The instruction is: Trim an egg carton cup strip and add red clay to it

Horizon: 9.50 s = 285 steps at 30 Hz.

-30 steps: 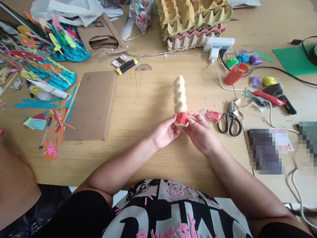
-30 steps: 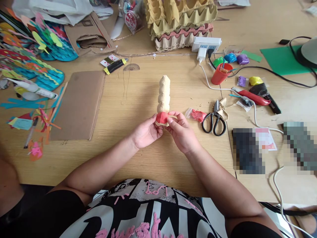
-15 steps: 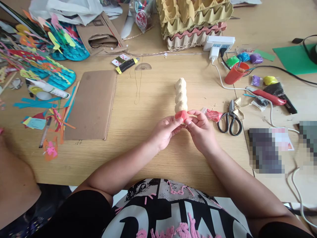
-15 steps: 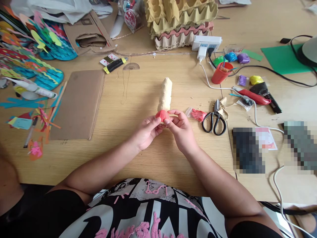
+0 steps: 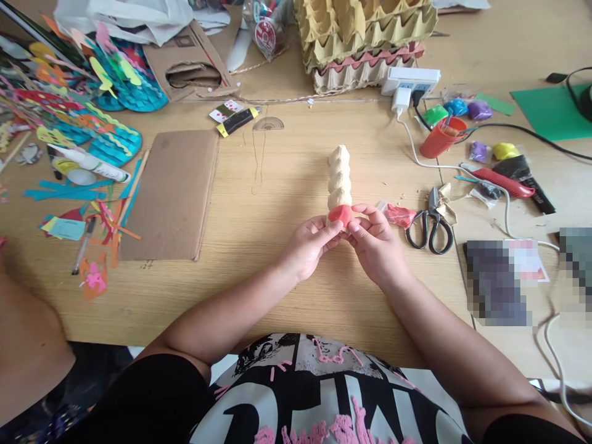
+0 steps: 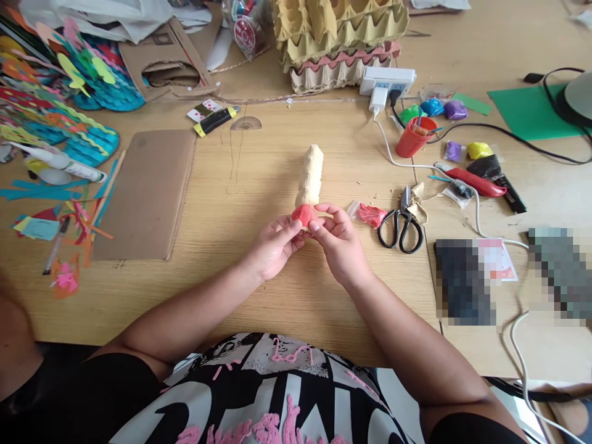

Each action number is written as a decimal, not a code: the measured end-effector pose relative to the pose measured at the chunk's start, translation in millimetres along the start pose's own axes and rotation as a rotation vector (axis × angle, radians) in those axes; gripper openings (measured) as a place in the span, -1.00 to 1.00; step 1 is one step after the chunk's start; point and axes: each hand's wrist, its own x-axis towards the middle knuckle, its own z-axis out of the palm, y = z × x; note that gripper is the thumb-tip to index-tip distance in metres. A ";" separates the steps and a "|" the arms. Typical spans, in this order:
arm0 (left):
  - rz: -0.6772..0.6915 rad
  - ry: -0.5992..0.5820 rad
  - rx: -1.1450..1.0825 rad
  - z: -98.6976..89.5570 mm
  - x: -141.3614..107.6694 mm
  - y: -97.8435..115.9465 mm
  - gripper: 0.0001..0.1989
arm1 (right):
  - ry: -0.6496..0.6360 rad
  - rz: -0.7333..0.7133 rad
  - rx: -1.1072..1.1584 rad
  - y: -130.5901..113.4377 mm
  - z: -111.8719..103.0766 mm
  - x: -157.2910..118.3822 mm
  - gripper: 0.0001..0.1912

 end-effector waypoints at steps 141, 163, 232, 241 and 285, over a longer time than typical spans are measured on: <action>-0.216 -0.002 -0.386 1.2 -2.8 -1.1 -0.71 | -0.006 -0.852 -1.471 -23.5 -19.4 -1.8 -0.70; -0.230 0.082 -0.476 4.2 2.0 10.7 -0.75 | 0.041 -0.301 -0.360 -10.4 -9.9 -3.0 -0.71; -0.202 0.015 -0.430 1.2 0.3 -2.8 -0.73 | 0.076 0.208 0.119 -5.7 1.1 0.1 -0.45; -0.220 0.077 -0.435 3.5 -0.2 -1.3 -0.74 | 0.044 0.173 0.105 -6.3 1.7 -1.2 -0.47; 0.021 0.164 -0.104 7.8 -4.7 -9.5 -0.75 | 0.084 0.193 0.009 2.2 0.1 1.2 -0.45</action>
